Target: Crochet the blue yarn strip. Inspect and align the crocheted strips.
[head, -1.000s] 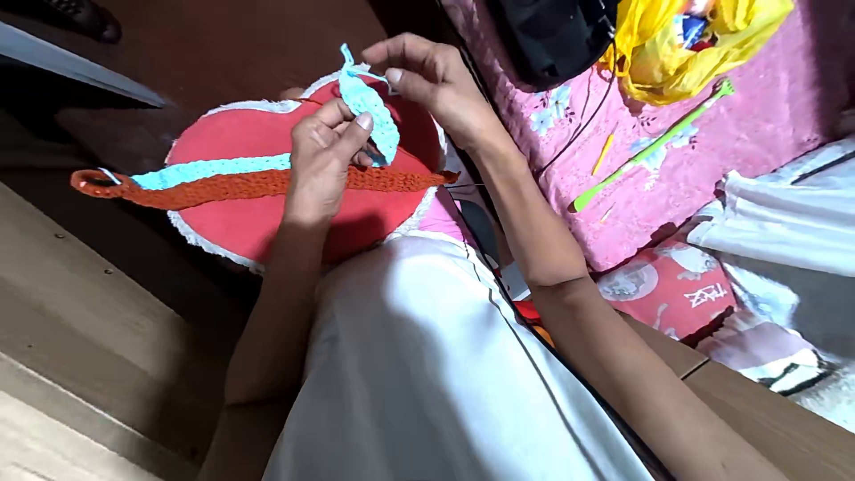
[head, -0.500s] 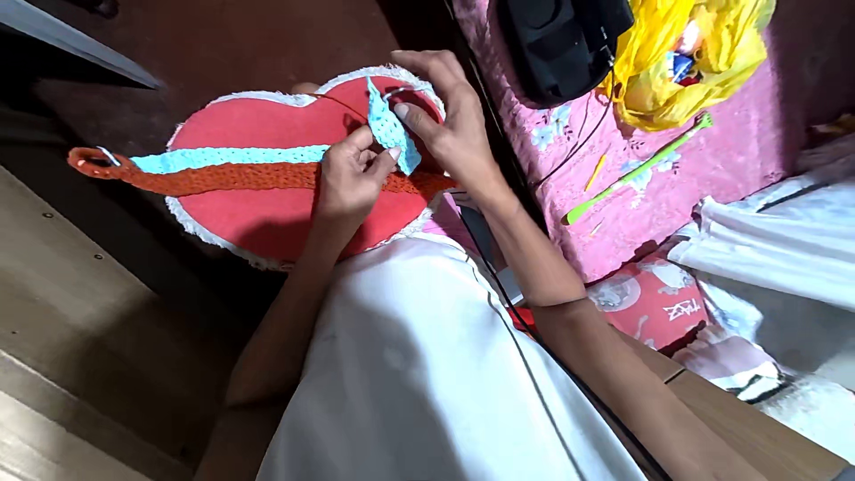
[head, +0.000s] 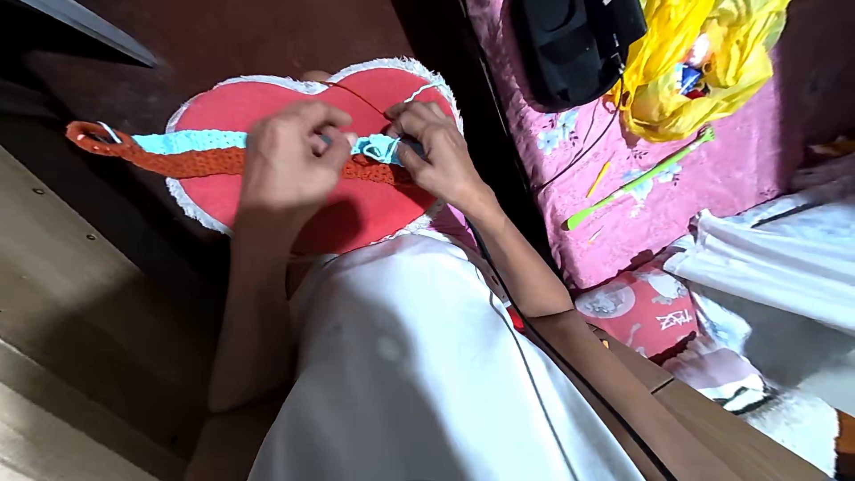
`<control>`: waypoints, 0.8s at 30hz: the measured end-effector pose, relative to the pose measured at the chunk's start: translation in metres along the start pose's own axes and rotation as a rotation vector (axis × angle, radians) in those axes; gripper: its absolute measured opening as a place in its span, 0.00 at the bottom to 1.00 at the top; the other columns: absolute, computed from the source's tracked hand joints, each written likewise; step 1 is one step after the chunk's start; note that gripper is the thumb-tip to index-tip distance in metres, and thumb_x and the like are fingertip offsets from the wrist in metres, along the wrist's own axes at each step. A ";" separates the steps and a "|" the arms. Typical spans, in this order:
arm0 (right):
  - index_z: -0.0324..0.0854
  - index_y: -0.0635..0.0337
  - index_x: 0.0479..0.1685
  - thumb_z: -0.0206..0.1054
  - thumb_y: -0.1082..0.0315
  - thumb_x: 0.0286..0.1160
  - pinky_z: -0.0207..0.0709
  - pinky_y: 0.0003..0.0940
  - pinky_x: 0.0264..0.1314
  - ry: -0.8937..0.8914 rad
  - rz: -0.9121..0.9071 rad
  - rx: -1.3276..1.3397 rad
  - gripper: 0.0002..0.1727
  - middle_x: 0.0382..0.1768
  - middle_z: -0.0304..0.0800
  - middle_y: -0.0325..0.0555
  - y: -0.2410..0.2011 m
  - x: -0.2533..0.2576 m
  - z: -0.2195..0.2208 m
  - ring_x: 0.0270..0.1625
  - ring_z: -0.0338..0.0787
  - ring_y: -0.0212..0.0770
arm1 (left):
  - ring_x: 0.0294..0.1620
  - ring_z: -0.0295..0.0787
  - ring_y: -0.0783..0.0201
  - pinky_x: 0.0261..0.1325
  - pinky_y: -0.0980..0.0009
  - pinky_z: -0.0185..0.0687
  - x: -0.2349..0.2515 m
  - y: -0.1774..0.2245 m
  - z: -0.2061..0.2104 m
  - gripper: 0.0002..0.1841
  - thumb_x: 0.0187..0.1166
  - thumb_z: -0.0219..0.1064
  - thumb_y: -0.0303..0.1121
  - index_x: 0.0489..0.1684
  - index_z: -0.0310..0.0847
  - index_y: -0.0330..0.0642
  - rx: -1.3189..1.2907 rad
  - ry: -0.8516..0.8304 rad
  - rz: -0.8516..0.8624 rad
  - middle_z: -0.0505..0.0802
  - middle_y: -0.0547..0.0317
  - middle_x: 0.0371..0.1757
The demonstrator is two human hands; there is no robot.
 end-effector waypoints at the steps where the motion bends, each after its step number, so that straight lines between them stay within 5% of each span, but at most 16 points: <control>1: 0.91 0.58 0.42 0.61 0.69 0.73 0.71 0.53 0.70 0.014 -0.007 -0.034 0.11 0.65 0.89 0.48 0.000 0.000 0.003 0.72 0.82 0.50 | 0.51 0.89 0.57 0.55 0.57 0.83 0.002 -0.002 -0.007 0.14 0.83 0.63 0.32 0.61 0.85 0.38 -0.004 0.021 0.023 0.91 0.46 0.57; 3: 0.91 0.58 0.41 0.60 0.69 0.74 0.70 0.53 0.71 0.062 -0.016 -0.090 0.11 0.67 0.88 0.50 0.002 0.002 0.009 0.72 0.81 0.52 | 0.56 0.88 0.64 0.55 0.68 0.84 0.006 -0.006 -0.010 0.18 0.80 0.62 0.27 0.68 0.83 0.42 -0.066 -0.025 0.090 0.87 0.50 0.67; 6: 0.91 0.59 0.39 0.60 0.68 0.75 0.70 0.53 0.71 0.155 -0.032 -0.168 0.12 0.67 0.88 0.51 0.004 0.005 0.014 0.71 0.82 0.54 | 0.55 0.88 0.63 0.50 0.69 0.86 0.012 -0.009 -0.001 0.23 0.75 0.61 0.21 0.71 0.82 0.46 -0.111 -0.105 0.132 0.84 0.50 0.70; 14: 0.90 0.60 0.39 0.60 0.67 0.76 0.69 0.54 0.69 0.205 -0.071 -0.212 0.12 0.66 0.88 0.53 0.006 0.003 0.019 0.72 0.82 0.56 | 0.46 0.85 0.68 0.50 0.74 0.79 0.020 -0.021 0.020 0.09 0.81 0.67 0.33 0.47 0.91 0.38 -0.120 0.115 0.178 0.90 0.50 0.48; 17: 0.91 0.60 0.39 0.62 0.66 0.78 0.70 0.54 0.69 0.222 -0.099 -0.236 0.12 0.65 0.89 0.54 0.006 0.003 0.020 0.70 0.83 0.56 | 0.45 0.85 0.68 0.52 0.73 0.79 0.024 -0.023 0.015 0.11 0.84 0.63 0.34 0.45 0.87 0.34 -0.137 0.099 0.142 0.89 0.47 0.50; 21: 0.90 0.61 0.40 0.65 0.70 0.76 0.73 0.55 0.67 0.242 -0.136 -0.322 0.08 0.63 0.90 0.54 0.003 0.001 0.024 0.69 0.84 0.58 | 0.36 0.85 0.81 0.38 0.82 0.83 0.021 -0.032 0.007 0.06 0.84 0.62 0.32 0.47 0.80 0.41 -0.444 0.026 -0.008 0.88 0.67 0.47; 24: 0.91 0.60 0.39 0.66 0.74 0.70 0.76 0.54 0.63 0.269 -0.171 -0.412 0.07 0.60 0.93 0.53 -0.002 -0.001 0.027 0.67 0.87 0.58 | 0.35 0.86 0.81 0.35 0.84 0.83 0.018 -0.038 0.004 0.04 0.82 0.62 0.26 0.43 0.80 0.47 -0.734 0.080 -0.034 0.91 0.71 0.50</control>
Point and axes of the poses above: each hand's wrist, its own x-axis towards the middle knuckle, its own z-axis out of the palm, y = z × x, the point moved 5 cm from there along x, towards the middle knuckle
